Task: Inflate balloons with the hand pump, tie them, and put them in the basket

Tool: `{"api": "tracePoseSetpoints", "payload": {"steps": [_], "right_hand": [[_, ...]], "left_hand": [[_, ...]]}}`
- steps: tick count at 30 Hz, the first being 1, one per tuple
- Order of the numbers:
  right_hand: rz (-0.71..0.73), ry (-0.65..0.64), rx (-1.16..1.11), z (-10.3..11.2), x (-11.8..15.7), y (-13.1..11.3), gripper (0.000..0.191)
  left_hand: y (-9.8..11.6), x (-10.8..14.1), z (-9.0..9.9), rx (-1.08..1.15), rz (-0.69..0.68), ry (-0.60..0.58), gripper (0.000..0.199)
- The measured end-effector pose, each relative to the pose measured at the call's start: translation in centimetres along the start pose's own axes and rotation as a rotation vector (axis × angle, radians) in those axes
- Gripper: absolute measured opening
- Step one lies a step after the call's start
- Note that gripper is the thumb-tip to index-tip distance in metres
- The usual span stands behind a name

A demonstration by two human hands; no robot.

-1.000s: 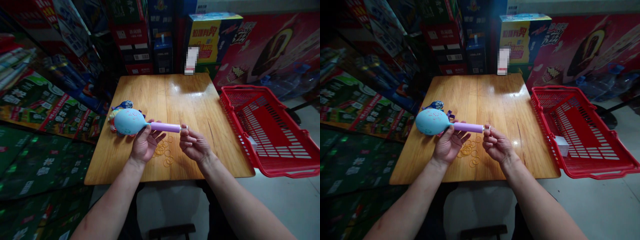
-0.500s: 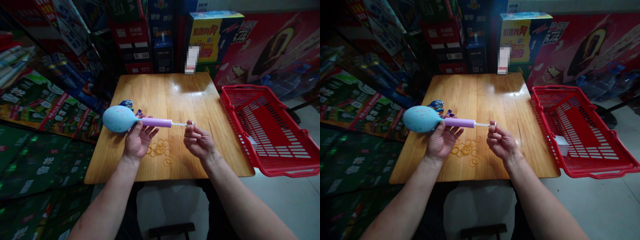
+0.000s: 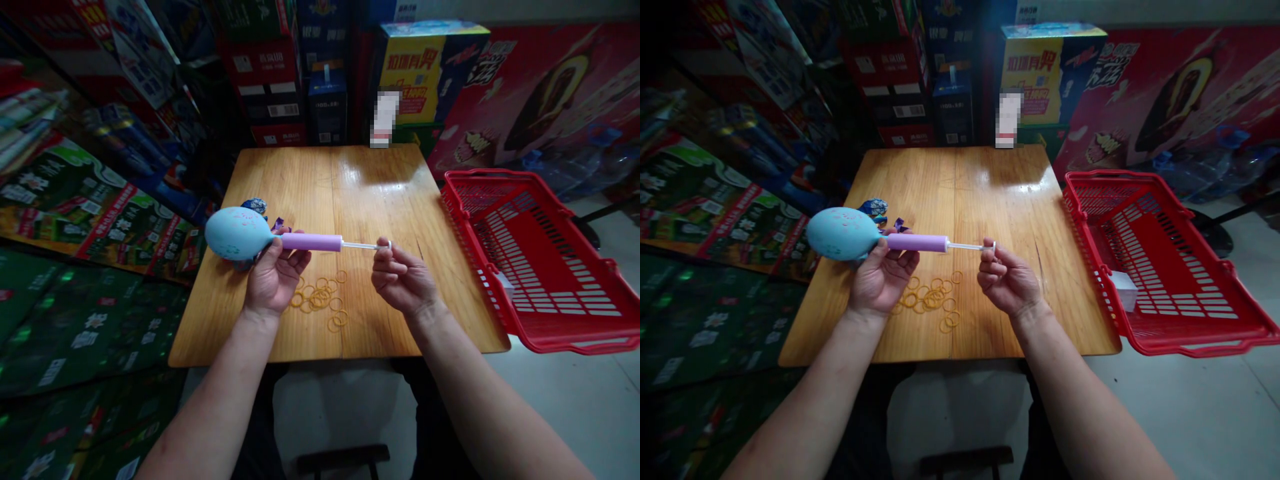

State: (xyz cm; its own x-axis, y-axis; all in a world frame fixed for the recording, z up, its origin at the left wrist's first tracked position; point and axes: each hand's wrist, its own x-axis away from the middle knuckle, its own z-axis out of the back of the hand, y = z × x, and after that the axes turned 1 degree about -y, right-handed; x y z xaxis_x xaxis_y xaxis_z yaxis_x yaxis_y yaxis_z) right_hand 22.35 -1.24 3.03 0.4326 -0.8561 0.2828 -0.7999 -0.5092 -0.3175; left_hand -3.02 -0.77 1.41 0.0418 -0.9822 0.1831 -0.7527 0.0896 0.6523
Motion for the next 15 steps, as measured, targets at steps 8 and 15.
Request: {"api": "tracePoseSetpoints", "payload": {"steps": [8,15], "right_hand": [[-0.085,0.012,-0.053,0.2,-0.3,2.5,0.013],[-0.096,0.043,-0.096,-0.1,-0.6,2.0,0.005]], "left_hand": [[-1.7,1.4,-0.6,-0.021,0.073,-0.039,0.025],[-1.8,0.7,-0.6,0.006,0.082,-0.002,0.023]]}}
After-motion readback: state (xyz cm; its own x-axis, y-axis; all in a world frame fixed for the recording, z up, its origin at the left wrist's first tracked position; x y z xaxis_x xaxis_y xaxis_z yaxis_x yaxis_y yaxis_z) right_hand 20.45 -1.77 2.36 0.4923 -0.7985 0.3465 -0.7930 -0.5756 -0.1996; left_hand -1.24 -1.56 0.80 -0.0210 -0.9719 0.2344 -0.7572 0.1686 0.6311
